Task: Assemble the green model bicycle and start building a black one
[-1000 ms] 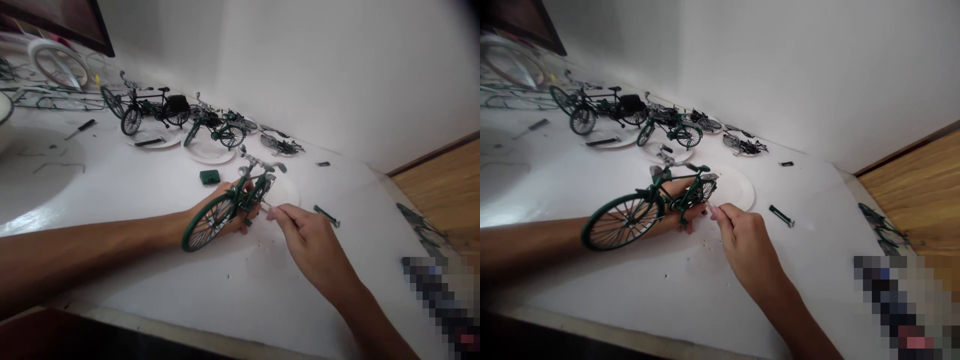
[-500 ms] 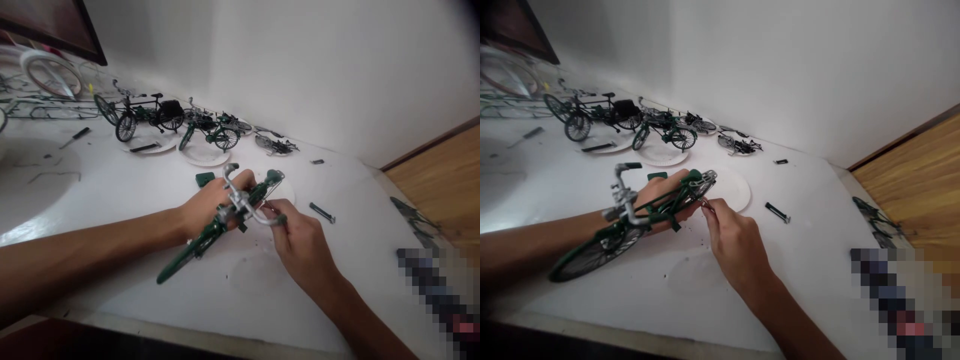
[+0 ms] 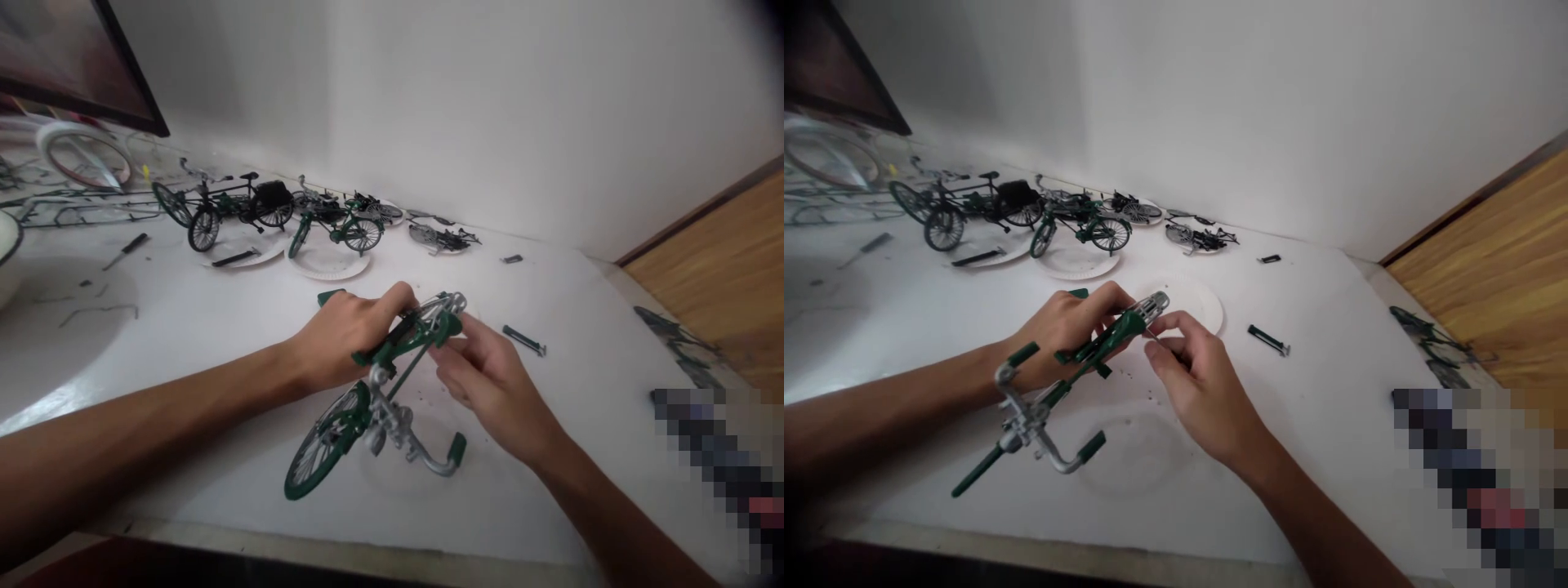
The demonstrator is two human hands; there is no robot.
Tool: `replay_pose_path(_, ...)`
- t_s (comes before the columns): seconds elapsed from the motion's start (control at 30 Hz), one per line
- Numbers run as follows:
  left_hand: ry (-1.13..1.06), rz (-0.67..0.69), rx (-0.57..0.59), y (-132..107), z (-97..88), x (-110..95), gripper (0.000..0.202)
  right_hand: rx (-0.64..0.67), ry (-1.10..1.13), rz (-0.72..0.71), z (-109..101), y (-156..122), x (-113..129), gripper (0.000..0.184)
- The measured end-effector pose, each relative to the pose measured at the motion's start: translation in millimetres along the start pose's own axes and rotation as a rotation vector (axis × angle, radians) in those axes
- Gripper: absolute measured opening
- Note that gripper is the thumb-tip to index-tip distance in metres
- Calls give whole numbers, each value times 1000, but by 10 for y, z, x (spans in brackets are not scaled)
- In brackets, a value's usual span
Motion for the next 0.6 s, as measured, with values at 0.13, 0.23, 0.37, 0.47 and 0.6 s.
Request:
replay_pose_path(0.13,-10,-85,-37,-8,37,29,15,-156,-509,-243,12,-49,136,10)
replay_pose_path(0.23,-22,-112,-25,-8,44,7,14,-163,-678,-242,19,-71,148,11)
replay_pose_path(0.37,-1,-93,-25,-17,30,-50,16,-144,-687,-271,19,-106,184,16)
replay_pose_path(0.47,48,-60,-67,-28,3,-94,18,-119,-445,-224,6,-99,191,23)
replay_pose_path(0.6,79,-4,-131,-41,-44,-140,22,98,268,158,50,-40,26,30)
Point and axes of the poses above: each hand's wrist, its own y-axis towards the middle knuckle, its own z-axis out of the palm, x = y × z, the point moved 5 cm from there along y, towards the middle knuckle, and after that the axes turned 3 degrees about y, right-handed, at the moved point
